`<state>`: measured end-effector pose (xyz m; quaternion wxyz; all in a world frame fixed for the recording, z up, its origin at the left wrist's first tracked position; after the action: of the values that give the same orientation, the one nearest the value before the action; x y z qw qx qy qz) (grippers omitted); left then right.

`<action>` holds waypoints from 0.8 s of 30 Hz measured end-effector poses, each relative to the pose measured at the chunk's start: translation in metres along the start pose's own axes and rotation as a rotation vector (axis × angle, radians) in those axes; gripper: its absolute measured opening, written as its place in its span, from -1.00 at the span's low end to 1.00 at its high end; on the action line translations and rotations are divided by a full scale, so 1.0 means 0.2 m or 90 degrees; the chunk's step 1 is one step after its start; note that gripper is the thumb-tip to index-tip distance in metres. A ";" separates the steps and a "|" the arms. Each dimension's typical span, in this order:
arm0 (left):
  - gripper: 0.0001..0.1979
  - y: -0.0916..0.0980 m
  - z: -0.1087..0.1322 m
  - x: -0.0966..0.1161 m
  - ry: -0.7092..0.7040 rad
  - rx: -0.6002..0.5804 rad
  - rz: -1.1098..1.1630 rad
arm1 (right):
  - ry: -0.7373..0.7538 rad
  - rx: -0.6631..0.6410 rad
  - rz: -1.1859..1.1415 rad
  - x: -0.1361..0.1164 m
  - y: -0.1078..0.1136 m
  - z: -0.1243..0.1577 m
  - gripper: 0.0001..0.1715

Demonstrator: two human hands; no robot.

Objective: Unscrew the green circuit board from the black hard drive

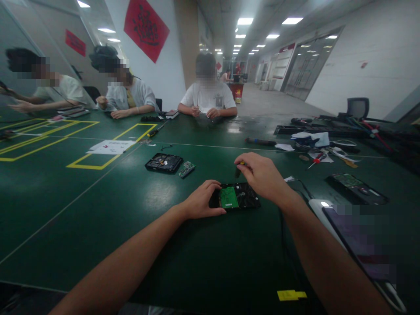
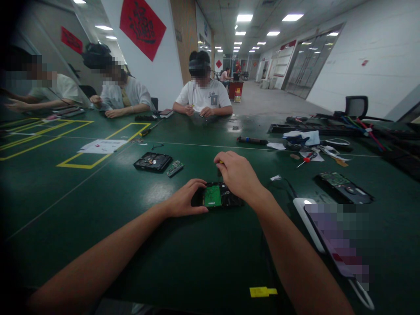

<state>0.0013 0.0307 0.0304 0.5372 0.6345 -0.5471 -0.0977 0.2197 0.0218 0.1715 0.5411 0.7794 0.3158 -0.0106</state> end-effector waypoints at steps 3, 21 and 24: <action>-0.24 0.00 0.00 0.00 0.002 0.008 0.008 | -0.006 -0.003 -0.001 0.01 0.00 0.00 -0.74; -0.24 0.00 0.00 0.00 0.005 0.002 0.010 | -0.009 0.012 0.002 0.02 -0.01 0.00 -0.81; -0.24 0.00 0.00 0.00 0.000 -0.002 0.001 | -0.024 0.020 0.002 0.03 -0.02 0.00 -0.76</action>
<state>0.0016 0.0299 0.0308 0.5385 0.6332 -0.5472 -0.0983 0.2227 0.0252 0.1666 0.5349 0.7878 0.3038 -0.0294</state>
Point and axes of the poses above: each hand's wrist, its own z-axis away from the middle knuckle, its own y-axis out of the back of the hand, x = y × z, the point moved 3 cm from there along -z, towards the middle knuckle, and after that the axes turned 6 degrees about -y, right-handed, at the moved point
